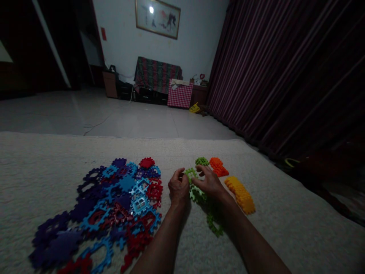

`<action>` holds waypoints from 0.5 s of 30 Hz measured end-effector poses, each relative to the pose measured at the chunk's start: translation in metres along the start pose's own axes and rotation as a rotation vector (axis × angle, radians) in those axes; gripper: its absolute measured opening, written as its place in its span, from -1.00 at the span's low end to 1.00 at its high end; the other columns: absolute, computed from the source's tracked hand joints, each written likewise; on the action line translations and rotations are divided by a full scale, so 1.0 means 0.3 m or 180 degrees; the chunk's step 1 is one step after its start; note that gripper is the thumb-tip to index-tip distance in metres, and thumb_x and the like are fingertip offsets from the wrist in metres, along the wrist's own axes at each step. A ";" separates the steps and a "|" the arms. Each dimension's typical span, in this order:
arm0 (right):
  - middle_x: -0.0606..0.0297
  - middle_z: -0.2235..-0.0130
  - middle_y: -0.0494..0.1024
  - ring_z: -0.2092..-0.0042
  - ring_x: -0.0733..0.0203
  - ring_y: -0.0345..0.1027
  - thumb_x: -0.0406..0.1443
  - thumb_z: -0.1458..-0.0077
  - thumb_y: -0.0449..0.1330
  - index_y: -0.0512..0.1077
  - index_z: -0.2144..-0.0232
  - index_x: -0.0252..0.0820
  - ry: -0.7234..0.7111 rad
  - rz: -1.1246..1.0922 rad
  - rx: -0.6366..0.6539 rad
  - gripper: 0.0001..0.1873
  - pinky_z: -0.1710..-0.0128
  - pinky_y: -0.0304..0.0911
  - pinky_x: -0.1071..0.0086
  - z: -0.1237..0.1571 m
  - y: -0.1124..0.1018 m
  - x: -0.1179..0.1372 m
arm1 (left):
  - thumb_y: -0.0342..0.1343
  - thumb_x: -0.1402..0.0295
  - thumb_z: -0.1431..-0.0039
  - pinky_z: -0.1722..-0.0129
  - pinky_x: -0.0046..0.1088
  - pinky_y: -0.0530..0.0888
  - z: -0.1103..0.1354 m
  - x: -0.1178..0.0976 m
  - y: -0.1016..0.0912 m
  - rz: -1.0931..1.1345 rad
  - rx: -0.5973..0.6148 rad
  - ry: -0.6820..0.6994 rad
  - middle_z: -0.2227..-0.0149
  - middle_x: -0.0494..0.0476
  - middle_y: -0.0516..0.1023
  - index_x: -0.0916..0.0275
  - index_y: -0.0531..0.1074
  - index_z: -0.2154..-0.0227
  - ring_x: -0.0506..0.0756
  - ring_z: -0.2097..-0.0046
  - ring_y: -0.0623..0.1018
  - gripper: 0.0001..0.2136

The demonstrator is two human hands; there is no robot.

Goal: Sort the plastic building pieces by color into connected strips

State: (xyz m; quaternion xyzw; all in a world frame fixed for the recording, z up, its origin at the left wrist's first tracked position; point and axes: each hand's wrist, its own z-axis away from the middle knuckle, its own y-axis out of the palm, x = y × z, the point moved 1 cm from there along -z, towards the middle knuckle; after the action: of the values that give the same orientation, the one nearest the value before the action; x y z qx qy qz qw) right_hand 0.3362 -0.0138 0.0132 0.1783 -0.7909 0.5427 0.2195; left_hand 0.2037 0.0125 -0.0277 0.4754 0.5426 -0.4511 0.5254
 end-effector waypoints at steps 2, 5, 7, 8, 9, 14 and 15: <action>0.06 0.12 0.48 0.15 0.09 0.42 -0.23 0.08 0.24 0.40 0.04 -0.28 -0.0193 0.0105 -0.0031 -0.50 0.14 0.37 0.25 0.020 0.023 0.027 | 0.07 0.45 -0.01 0.26 -0.46 0.45 -0.002 -0.002 -0.002 -0.0062 0.0050 0.0077 0.33 0.10 0.60 0.20 0.56 0.17 0.05 0.32 0.55 -0.70; 0.03 0.09 0.46 0.03 0.03 0.37 -0.27 0.04 0.23 0.37 0.02 -0.29 -0.0316 0.0329 -0.0204 -0.51 0.00 0.31 0.21 0.041 0.049 0.050 | 0.08 0.45 -0.01 0.25 -0.45 0.45 -0.003 0.003 -0.003 -0.0106 0.0087 0.0149 0.32 0.10 0.61 0.21 0.55 0.16 0.05 0.32 0.56 -0.69; 0.02 0.08 0.45 0.01 0.02 0.36 -0.29 0.02 0.22 0.35 0.01 -0.29 -0.0196 0.0433 -0.0267 -0.52 -0.01 0.30 0.20 0.052 0.060 0.055 | 0.09 0.45 0.00 0.25 -0.46 0.46 -0.002 0.008 -0.002 -0.0108 0.0108 0.0208 0.33 0.10 0.61 0.21 0.55 0.16 0.05 0.32 0.56 -0.69; 0.02 0.09 0.45 0.02 0.02 0.37 -0.29 0.01 0.22 0.35 0.00 -0.29 -0.0117 0.0459 -0.0268 -0.52 0.00 0.31 0.21 0.058 0.063 0.057 | 0.09 0.46 0.00 0.26 -0.47 0.46 -0.002 0.009 -0.001 -0.0110 0.0125 0.0229 0.33 0.09 0.61 0.21 0.55 0.16 0.05 0.33 0.56 -0.69; 0.02 0.10 0.45 0.03 0.02 0.37 -0.29 0.00 0.21 0.34 0.00 -0.28 -0.0051 0.0470 -0.0260 -0.53 0.02 0.32 0.21 0.062 0.066 0.059 | 0.09 0.46 0.00 0.26 -0.47 0.46 -0.001 0.009 -0.001 -0.0117 0.0139 0.0245 0.33 0.09 0.60 0.21 0.55 0.17 0.05 0.33 0.56 -0.69; 0.04 0.12 0.45 0.06 0.05 0.38 -0.30 0.01 0.19 0.35 0.03 -0.29 -0.0017 0.0381 -0.0250 -0.55 0.03 0.32 0.24 0.066 0.079 0.062 | 0.09 0.46 0.02 0.27 -0.47 0.45 0.005 -0.008 -0.002 -0.0153 0.0206 0.0275 0.37 0.06 0.59 0.21 0.57 0.20 0.04 0.36 0.55 -0.71; 0.05 0.12 0.45 0.06 0.05 0.38 -0.29 0.01 0.19 0.35 0.03 -0.27 -0.0025 0.0347 -0.0276 -0.56 0.03 0.32 0.24 0.061 0.082 0.056 | 0.09 0.46 0.02 0.27 -0.47 0.45 0.006 -0.012 -0.002 -0.0140 0.0222 0.0280 0.38 0.06 0.59 0.21 0.57 0.21 0.03 0.37 0.55 -0.71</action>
State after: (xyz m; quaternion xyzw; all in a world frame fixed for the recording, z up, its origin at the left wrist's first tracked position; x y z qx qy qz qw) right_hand 0.3065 -0.0232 -0.0026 0.1274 -0.8231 0.5183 0.1941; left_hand 0.2033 0.0105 -0.0241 0.5008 0.5595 -0.4598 0.4741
